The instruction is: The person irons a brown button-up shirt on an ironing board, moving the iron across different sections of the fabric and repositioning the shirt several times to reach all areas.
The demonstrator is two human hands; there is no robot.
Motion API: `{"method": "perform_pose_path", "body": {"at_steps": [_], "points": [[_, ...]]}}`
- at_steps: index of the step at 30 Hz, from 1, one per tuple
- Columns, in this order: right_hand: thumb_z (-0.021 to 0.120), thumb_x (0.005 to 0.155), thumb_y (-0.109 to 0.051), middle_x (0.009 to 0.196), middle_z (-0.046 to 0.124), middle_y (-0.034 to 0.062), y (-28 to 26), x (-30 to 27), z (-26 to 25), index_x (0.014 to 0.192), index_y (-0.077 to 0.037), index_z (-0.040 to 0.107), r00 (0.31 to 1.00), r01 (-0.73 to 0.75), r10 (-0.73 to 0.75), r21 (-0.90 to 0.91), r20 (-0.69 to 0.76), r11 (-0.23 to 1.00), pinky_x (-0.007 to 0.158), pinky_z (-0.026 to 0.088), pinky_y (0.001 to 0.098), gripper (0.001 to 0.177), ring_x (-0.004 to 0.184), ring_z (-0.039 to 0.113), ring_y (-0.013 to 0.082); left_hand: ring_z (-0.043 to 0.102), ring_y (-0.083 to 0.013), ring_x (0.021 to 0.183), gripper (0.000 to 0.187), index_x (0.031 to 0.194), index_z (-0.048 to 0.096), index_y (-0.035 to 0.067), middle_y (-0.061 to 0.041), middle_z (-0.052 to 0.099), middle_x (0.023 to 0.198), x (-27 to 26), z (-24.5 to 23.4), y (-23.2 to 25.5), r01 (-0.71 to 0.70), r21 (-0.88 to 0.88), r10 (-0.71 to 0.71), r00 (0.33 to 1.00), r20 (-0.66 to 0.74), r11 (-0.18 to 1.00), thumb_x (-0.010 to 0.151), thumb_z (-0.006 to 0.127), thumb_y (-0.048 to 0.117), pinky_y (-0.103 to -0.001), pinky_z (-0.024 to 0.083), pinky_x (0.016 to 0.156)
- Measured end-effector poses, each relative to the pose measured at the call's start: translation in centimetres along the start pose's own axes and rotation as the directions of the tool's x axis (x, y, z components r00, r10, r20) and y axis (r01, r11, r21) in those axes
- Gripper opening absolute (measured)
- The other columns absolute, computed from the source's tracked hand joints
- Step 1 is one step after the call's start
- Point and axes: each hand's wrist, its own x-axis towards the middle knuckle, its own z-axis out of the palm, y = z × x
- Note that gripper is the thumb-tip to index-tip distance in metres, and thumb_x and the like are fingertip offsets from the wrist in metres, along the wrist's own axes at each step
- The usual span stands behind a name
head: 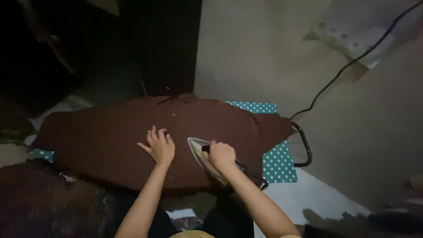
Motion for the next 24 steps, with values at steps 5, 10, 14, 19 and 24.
{"method": "perform_pose_path", "body": {"at_steps": [5,10,14,19,24], "points": [[0.069,0.090,-0.056,0.103,0.075,0.0189,8.3,0.2,-1.4,0.109,-0.007,0.072,0.952,-0.306,0.306,-0.013,0.018,0.952,0.082,0.060,0.0478,0.052,0.099,0.074,0.0361,0.026,-0.0363,0.153,0.026,0.122,0.064,0.017,-0.017,0.037,0.161,-2.0,1.3,3.6,-0.266,0.009,0.266,0.964,0.010,0.964,0.099,0.056,0.026,-0.077,-0.004,0.117],[0.069,0.090,-0.055,0.118,0.073,0.0175,15.2,1.5,-2.8,0.118,-0.007,0.072,0.869,-0.494,0.494,-0.016,0.042,0.870,0.091,0.058,0.0455,0.056,0.111,0.070,0.0351,0.023,-0.0356,0.154,0.040,0.134,0.059,0.017,-0.016,0.032,0.162,-1.7,1.5,4.4,-0.311,0.137,0.297,0.948,0.111,0.941,0.100,0.052,0.037,-0.077,-0.001,0.116],[0.070,0.089,-0.056,0.120,0.071,0.0173,14.6,1.9,-3.3,0.119,-0.008,0.072,0.869,-0.493,0.490,0.024,0.072,0.870,0.093,0.056,0.0455,0.057,0.113,0.068,0.0353,0.017,-0.0334,0.156,0.048,0.145,0.052,0.020,-0.014,0.026,0.166,-0.2,1.5,4.7,-0.310,0.154,0.281,0.942,0.184,0.938,0.102,0.046,0.042,-0.074,0.000,0.118],[0.070,0.089,-0.058,0.109,0.073,0.0196,7.6,3.2,-2.2,0.114,-0.004,0.070,0.964,-0.256,0.255,0.001,0.076,0.967,0.085,0.059,0.0475,0.059,0.103,0.072,0.0358,0.012,-0.0311,0.154,0.061,0.154,0.038,0.021,-0.013,0.020,0.167,2.9,1.9,5.2,-0.308,0.215,0.249,0.932,0.264,0.927,0.101,0.039,0.049,-0.069,0.001,0.118],[0.068,0.094,-0.046,0.106,0.076,0.0203,1.1,8.7,-0.6,0.112,-0.002,0.071,0.990,-0.142,0.141,0.029,0.028,0.989,0.083,0.062,0.0445,0.047,0.099,0.076,0.0344,0.012,-0.0278,0.157,0.061,0.156,0.036,0.018,-0.007,0.019,0.169,4.0,1.5,4.6,-0.263,0.164,0.213,0.939,0.270,0.951,0.104,0.034,0.049,-0.063,0.003,0.122]]}}
